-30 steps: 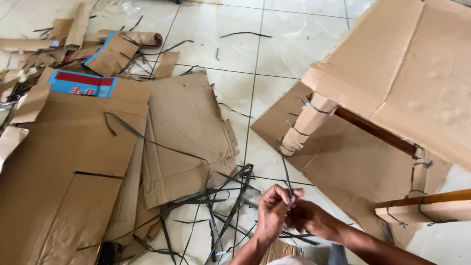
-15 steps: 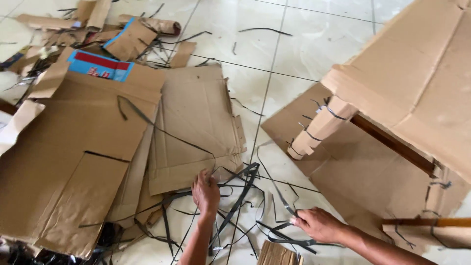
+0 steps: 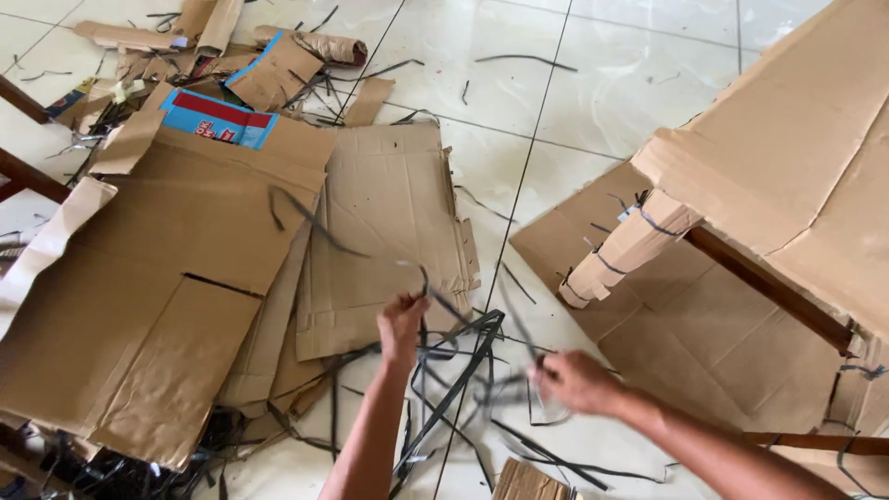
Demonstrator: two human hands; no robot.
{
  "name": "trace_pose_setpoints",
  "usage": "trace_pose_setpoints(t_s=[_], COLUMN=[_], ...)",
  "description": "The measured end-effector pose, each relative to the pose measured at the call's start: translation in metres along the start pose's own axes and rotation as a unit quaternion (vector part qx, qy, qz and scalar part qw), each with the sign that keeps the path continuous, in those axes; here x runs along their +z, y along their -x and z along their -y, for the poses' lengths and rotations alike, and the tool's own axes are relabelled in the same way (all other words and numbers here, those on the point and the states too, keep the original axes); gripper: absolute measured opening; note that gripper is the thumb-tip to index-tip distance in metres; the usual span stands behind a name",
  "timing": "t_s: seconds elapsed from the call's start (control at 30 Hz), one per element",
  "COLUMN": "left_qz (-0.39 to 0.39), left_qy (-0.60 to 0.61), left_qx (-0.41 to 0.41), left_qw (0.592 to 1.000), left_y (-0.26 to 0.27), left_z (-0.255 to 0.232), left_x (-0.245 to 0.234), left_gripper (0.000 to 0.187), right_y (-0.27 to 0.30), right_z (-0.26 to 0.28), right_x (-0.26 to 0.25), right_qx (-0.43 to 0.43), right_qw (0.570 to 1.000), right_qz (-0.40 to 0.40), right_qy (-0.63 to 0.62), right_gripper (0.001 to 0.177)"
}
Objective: Wrapping a wooden chair with cardboard and securing it with plastic straps
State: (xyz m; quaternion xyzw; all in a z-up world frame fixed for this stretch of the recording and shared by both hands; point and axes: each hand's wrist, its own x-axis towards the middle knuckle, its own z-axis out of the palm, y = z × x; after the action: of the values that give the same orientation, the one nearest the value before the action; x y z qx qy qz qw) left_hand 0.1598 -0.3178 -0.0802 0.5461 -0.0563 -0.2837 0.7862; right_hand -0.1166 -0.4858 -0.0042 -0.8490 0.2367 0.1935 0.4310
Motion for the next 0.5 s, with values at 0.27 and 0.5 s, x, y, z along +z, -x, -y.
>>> trace_pose_setpoints(t_s=[0.27, 0.5], left_qz=[0.015, 0.017], left_qy=[-0.187, 0.018], left_qx=[0.042, 0.019], left_qw=[0.981, 1.0], left_y=[0.048, 0.058], left_z=[-0.127, -0.168], left_x=[0.081, 0.091], left_gripper=[0.015, 0.03], right_y=[0.012, -0.011], right_z=[0.106, 0.112], right_x=[-0.064, -0.063], right_qx=[-0.011, -0.078], right_qw=[0.973, 0.896], right_qz=[-0.198, -0.285], right_qy=[-0.115, -0.332], right_gripper=[0.044, 0.034])
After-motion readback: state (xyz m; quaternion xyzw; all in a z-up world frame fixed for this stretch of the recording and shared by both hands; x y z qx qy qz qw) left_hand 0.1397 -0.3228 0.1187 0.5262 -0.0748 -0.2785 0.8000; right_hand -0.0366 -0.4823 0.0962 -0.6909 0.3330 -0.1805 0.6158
